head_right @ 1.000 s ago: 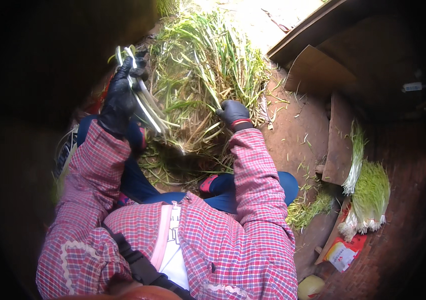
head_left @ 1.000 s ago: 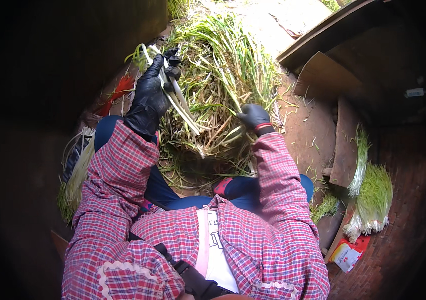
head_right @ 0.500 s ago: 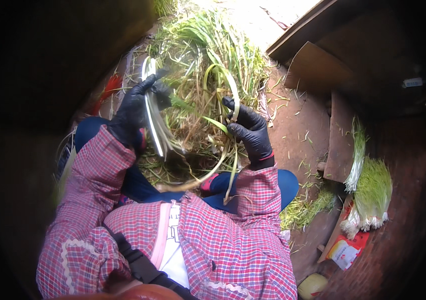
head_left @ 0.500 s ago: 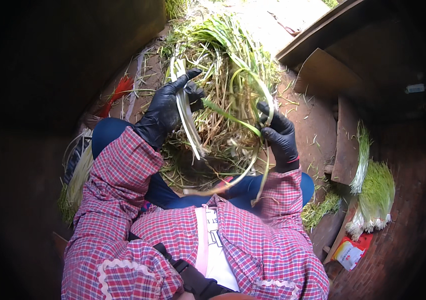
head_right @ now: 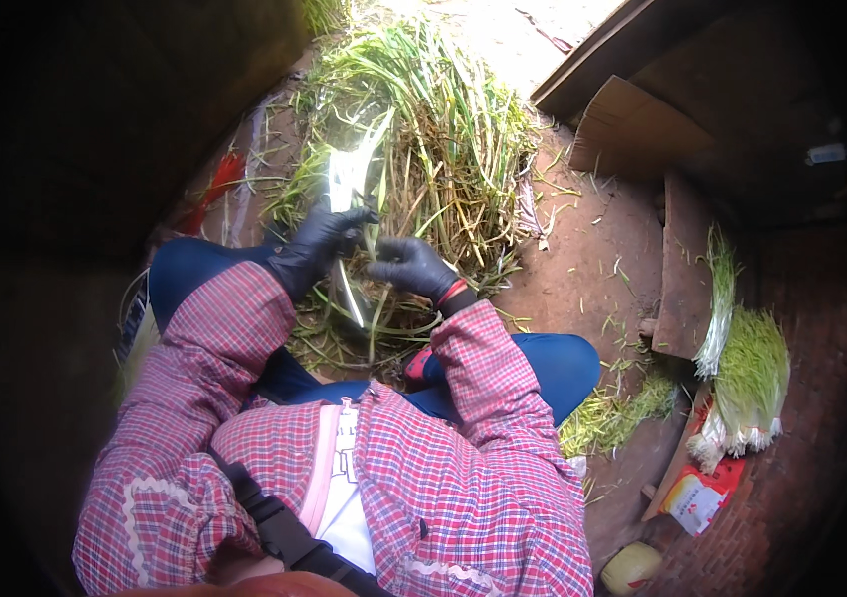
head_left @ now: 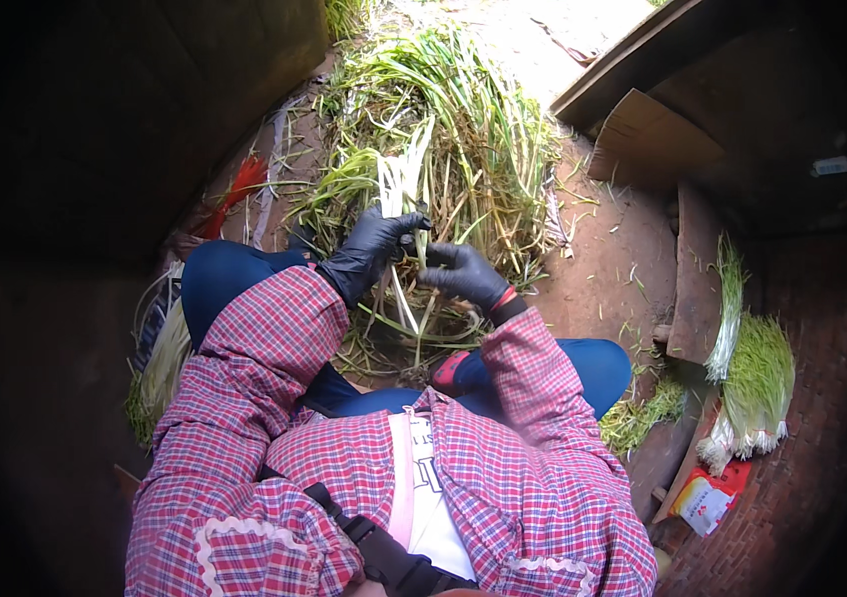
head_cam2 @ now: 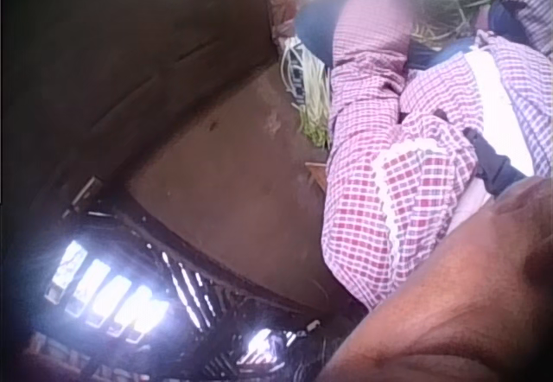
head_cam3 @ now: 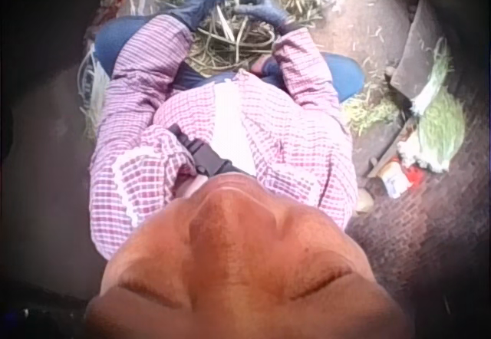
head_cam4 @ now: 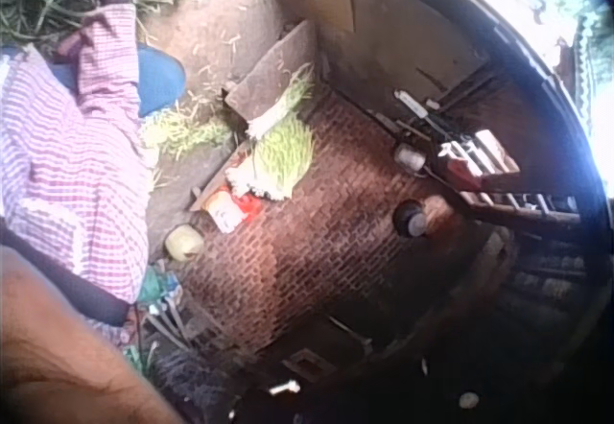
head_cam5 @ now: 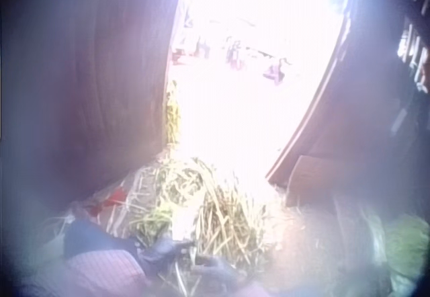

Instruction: The person sits cross-legged and trims the root ends and outer layers of green onions by hand, separating the cleaned stalks into a bundle. The person repeatedly picks up stalks, snaps off the ends, and sets the trimmed pieces aside.

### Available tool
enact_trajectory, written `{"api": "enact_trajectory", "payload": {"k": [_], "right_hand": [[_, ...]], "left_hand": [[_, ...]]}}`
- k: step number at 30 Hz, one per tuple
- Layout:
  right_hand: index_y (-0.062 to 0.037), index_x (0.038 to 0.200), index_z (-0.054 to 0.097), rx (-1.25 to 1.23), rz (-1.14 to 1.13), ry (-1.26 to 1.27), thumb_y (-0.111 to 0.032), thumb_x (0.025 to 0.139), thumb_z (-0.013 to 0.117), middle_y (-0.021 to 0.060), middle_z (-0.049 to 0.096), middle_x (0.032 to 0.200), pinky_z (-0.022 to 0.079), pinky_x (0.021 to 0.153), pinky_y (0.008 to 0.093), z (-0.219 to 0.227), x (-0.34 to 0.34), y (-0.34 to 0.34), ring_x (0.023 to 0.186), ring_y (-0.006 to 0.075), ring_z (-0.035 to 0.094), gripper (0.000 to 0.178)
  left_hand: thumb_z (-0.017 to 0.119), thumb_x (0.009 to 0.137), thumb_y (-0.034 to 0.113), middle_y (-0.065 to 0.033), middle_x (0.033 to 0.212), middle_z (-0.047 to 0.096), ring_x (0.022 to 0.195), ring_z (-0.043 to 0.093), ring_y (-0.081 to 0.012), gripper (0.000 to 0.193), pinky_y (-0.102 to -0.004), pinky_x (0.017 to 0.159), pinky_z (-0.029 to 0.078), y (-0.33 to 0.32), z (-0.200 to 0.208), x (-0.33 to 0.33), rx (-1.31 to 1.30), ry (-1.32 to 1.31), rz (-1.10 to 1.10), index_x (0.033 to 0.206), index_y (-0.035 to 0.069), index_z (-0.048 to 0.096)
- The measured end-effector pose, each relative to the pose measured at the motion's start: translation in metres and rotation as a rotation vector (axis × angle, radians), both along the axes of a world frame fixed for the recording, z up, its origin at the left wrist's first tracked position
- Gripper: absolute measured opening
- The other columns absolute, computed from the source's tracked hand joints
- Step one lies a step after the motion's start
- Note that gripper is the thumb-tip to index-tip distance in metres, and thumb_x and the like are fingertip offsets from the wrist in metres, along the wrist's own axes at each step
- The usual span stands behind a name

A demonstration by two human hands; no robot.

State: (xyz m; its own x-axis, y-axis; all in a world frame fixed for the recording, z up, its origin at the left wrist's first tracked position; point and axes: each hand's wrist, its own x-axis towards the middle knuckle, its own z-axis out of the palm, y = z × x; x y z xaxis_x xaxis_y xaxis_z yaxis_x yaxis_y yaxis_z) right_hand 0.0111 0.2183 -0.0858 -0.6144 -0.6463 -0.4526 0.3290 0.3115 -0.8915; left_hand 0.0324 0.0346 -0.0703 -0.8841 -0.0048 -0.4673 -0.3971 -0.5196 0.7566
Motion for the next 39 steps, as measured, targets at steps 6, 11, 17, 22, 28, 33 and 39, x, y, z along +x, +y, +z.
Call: {"api": "enact_trajectory", "payload": {"k": [6, 11, 17, 22, 28, 33, 39], "right_hand": [[-0.0026, 0.092, 0.064, -0.320, -0.399, -0.044, -0.017, 0.084, 0.063, 0.0001, 0.061, 0.070, 0.043, 0.050, 0.0179, -0.033, -0.012, 0.010, 0.053, 0.0061, 0.053, 0.017], [-0.0076, 0.084, 0.067, 0.934, -0.262, 0.506, -0.032, 0.074, 0.064, 0.0112, 0.065, 0.073, 0.048, 0.060, 0.0352, -0.031, -0.028, 0.075, 0.061, 0.0214, 0.060, 0.026], [-0.0010, 0.092, 0.063, -0.358, -0.218, 0.049, -0.021, 0.085, 0.061, -0.0005, 0.059, 0.069, 0.040, 0.048, 0.0190, 0.055, -0.051, 0.021, 0.052, 0.0059, 0.048, 0.021], [-0.0012, 0.091, 0.060, -0.618, -0.482, -0.069, -0.011, 0.081, 0.063, 0.0016, 0.061, 0.072, 0.041, 0.047, 0.0191, 0.084, -0.024, -0.026, 0.054, 0.0069, 0.052, 0.014], [-0.0046, 0.094, 0.052, -1.369, -0.414, 0.210, -0.022, 0.093, 0.044, 0.0014, 0.046, 0.063, 0.034, 0.042, 0.0229, 0.138, -0.032, 0.081, 0.045, 0.0074, 0.038, 0.018], [-0.0010, 0.101, 0.055, -1.115, -0.379, 0.133, -0.017, 0.090, 0.049, 0.0012, 0.050, 0.067, 0.035, 0.043, 0.0212, 0.153, -0.041, 0.077, 0.049, 0.0082, 0.042, 0.021], [-0.0020, 0.098, 0.060, -0.420, -0.148, 0.282, -0.012, 0.086, 0.058, 0.0037, 0.063, 0.083, 0.044, 0.054, 0.0194, 0.105, -0.050, -0.064, 0.063, 0.0061, 0.056, 0.015]], "left_hand": [[0.059, 0.084, 0.007, -0.0022, 0.079, 0.064, 0.054, 0.051, -0.0052, 0.014, -0.0152, 0.043, 0.040, -0.006, 0.022, 0.000, 0.183, 0.166, 0.125, 0.098, 0.003, 0.059], [0.059, 0.086, 0.015, -0.0015, 0.076, 0.060, 0.054, 0.049, -0.0050, 0.016, -0.0159, 0.043, 0.037, -0.030, 0.049, 0.000, 0.049, 0.254, 0.114, 0.096, 0.004, 0.058], [0.063, 0.085, 0.020, 0.0024, 0.060, 0.055, 0.046, 0.049, -0.0044, 0.016, -0.0181, 0.039, 0.033, -0.008, 0.063, 0.020, -0.009, 0.307, -0.185, 0.091, 0.005, 0.062], [0.061, 0.085, 0.016, -0.0033, 0.068, 0.061, 0.047, 0.052, -0.0066, 0.018, -0.0180, 0.041, 0.039, -0.014, 0.059, 0.026, -0.003, 0.272, -0.187, 0.097, 0.002, 0.060], [0.053, 0.089, 0.012, -0.0096, 0.090, 0.065, 0.074, 0.064, -0.0124, 0.023, -0.0187, 0.051, 0.048, -0.045, 0.040, 0.012, 0.075, 0.194, -0.008, 0.109, 0.001, 0.056], [0.056, 0.088, 0.015, -0.0131, 0.095, 0.066, 0.039, 0.037, -0.0023, 0.027, -0.0163, 0.037, 0.033, -0.062, 0.060, 0.016, 0.060, 0.111, 0.071, 0.113, 0.005, 0.054], [0.057, 0.088, 0.022, -0.0058, 0.093, 0.064, 0.052, 0.049, -0.0059, 0.027, -0.0183, 0.045, 0.039, -0.024, 0.058, 0.020, -0.068, 0.176, -0.244, 0.109, 0.005, 0.056]]}}
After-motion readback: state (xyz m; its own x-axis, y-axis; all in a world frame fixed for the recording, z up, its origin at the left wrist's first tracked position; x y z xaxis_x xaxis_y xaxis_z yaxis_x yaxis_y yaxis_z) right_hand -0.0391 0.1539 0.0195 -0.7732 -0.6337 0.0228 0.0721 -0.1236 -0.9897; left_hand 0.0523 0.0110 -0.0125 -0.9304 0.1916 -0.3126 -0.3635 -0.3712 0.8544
